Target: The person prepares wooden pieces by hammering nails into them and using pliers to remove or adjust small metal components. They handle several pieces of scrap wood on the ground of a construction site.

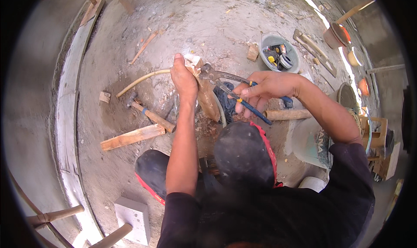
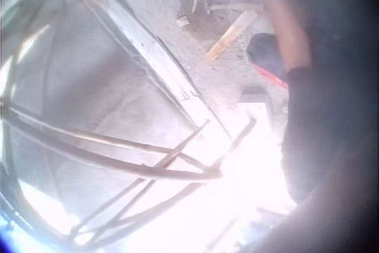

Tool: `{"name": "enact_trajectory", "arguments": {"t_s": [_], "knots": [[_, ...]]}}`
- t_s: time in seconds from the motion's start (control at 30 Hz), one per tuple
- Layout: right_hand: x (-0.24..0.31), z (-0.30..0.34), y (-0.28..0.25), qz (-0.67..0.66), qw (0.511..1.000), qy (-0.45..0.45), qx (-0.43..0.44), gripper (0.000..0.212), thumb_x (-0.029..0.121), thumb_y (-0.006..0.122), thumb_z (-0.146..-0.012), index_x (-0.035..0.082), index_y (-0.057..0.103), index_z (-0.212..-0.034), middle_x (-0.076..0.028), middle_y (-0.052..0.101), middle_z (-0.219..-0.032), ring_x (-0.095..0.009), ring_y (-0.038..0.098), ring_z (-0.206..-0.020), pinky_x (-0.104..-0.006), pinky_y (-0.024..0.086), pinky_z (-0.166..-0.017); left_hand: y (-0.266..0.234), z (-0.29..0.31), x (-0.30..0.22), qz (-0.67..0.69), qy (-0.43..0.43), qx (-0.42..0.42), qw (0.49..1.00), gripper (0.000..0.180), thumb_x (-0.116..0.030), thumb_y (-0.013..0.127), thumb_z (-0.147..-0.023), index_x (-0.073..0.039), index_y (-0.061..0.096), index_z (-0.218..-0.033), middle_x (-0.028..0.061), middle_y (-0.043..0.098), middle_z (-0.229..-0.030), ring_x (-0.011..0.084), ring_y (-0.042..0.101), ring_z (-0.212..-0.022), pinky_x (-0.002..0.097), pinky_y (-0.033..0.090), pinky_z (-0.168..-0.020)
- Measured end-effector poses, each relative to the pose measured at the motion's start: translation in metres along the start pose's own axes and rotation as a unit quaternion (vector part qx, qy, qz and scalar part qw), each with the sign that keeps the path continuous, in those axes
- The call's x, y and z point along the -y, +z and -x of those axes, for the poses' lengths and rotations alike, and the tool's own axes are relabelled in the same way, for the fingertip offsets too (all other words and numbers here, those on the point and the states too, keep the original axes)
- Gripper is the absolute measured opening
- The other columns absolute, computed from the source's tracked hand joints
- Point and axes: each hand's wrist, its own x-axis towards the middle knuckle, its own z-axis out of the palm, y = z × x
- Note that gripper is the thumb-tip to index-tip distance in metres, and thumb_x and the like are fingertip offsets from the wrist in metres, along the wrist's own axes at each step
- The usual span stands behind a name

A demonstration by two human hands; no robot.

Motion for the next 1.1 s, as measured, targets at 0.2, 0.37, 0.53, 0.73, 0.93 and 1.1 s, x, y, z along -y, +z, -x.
{"name": "enact_trajectory", "arguments": {"t_s": [0.2,0.37,0.53,0.73,0.93,1.1], "knots": [[0.005,0.007,0.017,-0.057,0.995,0.065,-0.055,0.036,0.028,0.052,-0.104,-0.005,0.064,-0.113,-0.004,0.060,-0.076,-0.016,0.061,-0.062,-0.0330,0.055,-0.062,0.003,0.012,-0.006,-0.034,0.048,-0.005,0.998,0.056,-0.038,0.036,-0.102,0.006,0.058,-0.076,0.0103,0.061,-0.069,0.0208,0.053,-0.067,0.0409,0.041,-0.066],[-0.038,-0.020,0.036,0.058,0.991,-0.012,-0.117,0.040,0.035,0.053,-0.103,0.002,0.060,-0.082,0.000,0.052,-0.065,-0.010,0.050,-0.058,-0.0281,0.043,-0.055,0.007,0.017,-0.006,-0.067,0.083,-0.043,0.993,0.054,-0.035,0.037,-0.103,0.005,0.054,-0.071,0.0084,0.056,-0.064,0.0181,0.050,-0.064,0.0400,0.039,-0.061],[-0.100,-0.041,0.051,0.129,0.941,-0.196,-0.244,0.047,0.038,0.046,-0.104,0.001,0.055,-0.077,-0.004,0.050,-0.063,-0.014,0.049,-0.061,-0.0352,0.044,-0.060,0.020,0.030,-0.007,-0.065,0.101,-0.031,0.992,0.052,-0.031,0.038,-0.104,0.003,0.046,-0.066,0.0061,0.049,-0.059,0.0152,0.041,-0.060,0.0413,0.029,-0.056],[-0.156,-0.134,0.003,0.247,0.718,-0.345,-0.551,0.029,0.029,0.055,-0.099,0.000,0.056,-0.095,-0.018,0.057,-0.072,-0.038,0.059,-0.069,-0.0435,0.045,-0.067,0.043,0.039,-0.012,-0.148,0.104,-0.015,0.983,0.055,-0.032,0.038,-0.104,0.003,0.043,-0.061,0.0062,0.047,-0.055,0.0176,0.041,-0.056,0.0429,0.028,-0.055],[-0.146,-0.099,0.036,0.224,0.767,-0.356,-0.485,0.025,0.024,0.057,-0.097,-0.001,0.053,-0.095,-0.024,0.056,-0.076,-0.046,0.057,-0.075,-0.0465,0.045,-0.067,0.005,0.016,0.006,0.008,0.029,-0.048,0.998,0.046,-0.039,0.033,-0.103,-0.007,0.057,-0.078,0.0079,0.060,-0.073,0.0182,0.055,-0.063,0.0385,0.044,-0.059],[-0.171,-0.017,0.011,0.149,0.773,-0.288,-0.545,0.028,0.024,0.049,-0.103,0.000,0.059,-0.111,-0.011,0.063,-0.079,-0.026,0.065,-0.076,-0.0381,0.049,-0.069,-0.034,-0.011,-0.018,0.020,-0.069,-0.149,0.986,0.056,-0.050,0.028,-0.100,-0.004,0.060,-0.106,0.0127,0.064,-0.100,0.0257,0.063,-0.092,0.0423,0.050,-0.086]]}}
